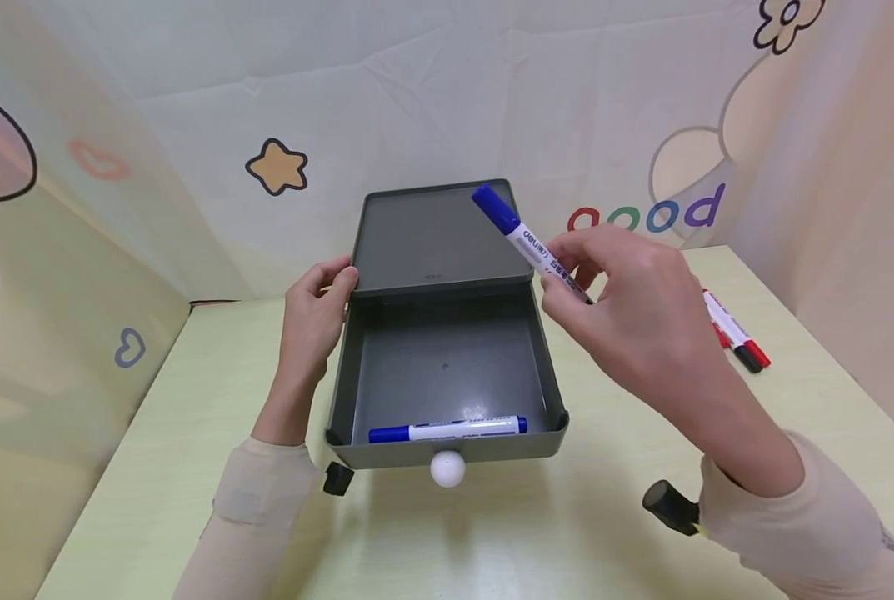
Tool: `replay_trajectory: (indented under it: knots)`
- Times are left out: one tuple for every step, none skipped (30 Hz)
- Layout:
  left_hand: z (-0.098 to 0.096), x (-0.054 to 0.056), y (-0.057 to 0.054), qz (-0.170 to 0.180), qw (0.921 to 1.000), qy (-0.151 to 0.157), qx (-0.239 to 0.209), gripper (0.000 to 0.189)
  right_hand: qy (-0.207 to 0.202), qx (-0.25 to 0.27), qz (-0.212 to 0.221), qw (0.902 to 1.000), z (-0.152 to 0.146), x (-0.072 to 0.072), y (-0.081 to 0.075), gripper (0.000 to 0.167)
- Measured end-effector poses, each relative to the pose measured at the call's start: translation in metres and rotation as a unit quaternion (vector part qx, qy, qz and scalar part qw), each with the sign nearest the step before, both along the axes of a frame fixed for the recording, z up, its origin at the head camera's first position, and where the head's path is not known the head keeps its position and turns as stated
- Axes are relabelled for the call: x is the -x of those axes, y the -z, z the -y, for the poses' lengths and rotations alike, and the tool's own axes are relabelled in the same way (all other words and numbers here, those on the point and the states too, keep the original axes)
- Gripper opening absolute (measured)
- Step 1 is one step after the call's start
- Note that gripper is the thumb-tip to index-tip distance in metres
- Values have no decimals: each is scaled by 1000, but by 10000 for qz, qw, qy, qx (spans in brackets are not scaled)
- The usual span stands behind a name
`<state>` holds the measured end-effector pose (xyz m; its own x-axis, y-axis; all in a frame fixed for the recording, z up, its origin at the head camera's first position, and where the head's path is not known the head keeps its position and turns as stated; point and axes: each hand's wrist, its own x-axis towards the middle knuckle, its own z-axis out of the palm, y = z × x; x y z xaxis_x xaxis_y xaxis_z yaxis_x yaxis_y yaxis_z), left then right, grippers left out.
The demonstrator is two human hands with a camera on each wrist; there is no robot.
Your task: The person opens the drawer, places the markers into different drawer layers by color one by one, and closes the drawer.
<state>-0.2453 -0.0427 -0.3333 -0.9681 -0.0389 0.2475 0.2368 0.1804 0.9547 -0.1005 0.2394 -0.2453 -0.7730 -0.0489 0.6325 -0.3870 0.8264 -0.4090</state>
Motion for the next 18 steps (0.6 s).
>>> replay_trajectory:
  knots:
    - [0,0,0,-8,10000,-3,9,36,-37,6,-7,10000,1,0,0,18]
    - [0,0,0,-15,10000,-5,13,36,-76,11,-21,10000,2,0,0,17]
    - [0,0,0,-16,10000,-10,17,36,-125,20,-38,9999,3,-1,0,16]
    - [0,0,0,-17,10000,-13,16,36,-164,28,-58,9998,4,-1,0,15]
    - [0,0,0,-14,10000,-16,13,36,-195,25,-91,9998,5,-1,0,15]
    - [0,0,0,-16,10000,-20,17,36,-226,19,-123,9997,5,-1,0,16]
    - [0,0,0,-14,10000,-24,16,36,-264,33,-136,9996,6,-1,0,16]
    - [0,0,0,-12,10000,-28,15,36,-293,49,-143,9995,7,-1,0,16]
    - [0,0,0,-10,10000,-31,12,36,-310,63,-142,9994,7,-1,0,17]
    - [0,0,-1,-13,10000,-31,13,36,-322,72,-138,9994,8,-2,0,17]
    - [0,0,-1,-15,10000,-32,15,36,-332,82,-128,9993,8,-2,1,17]
    - [0,-1,-1,-18,10000,-29,17,36,-340,88,-118,9993,9,-2,1,17]
    - [0,-1,-1,-20,10000,-27,17,36,-345,95,-104,9993,9,-2,1,17]
    - [0,-1,-1,-21,10000,-23,17,36,-349,99,-89,9993,9,-2,1,17]
    - [0,-1,-1,-20,10000,-22,19,36,-352,102,-69,9993,10,-2,1,17]
    - [0,-1,-1,-20,10000,-20,20,36,-351,102,-38,9993,10,-2,1,17]
    - [0,-1,-1,-16,10000,-22,20,36,-346,106,-5,9993,11,-2,2,17]
    - [0,-1,-1,-11,10000,-22,17,36,-345,111,28,9993,11,-3,2,17]
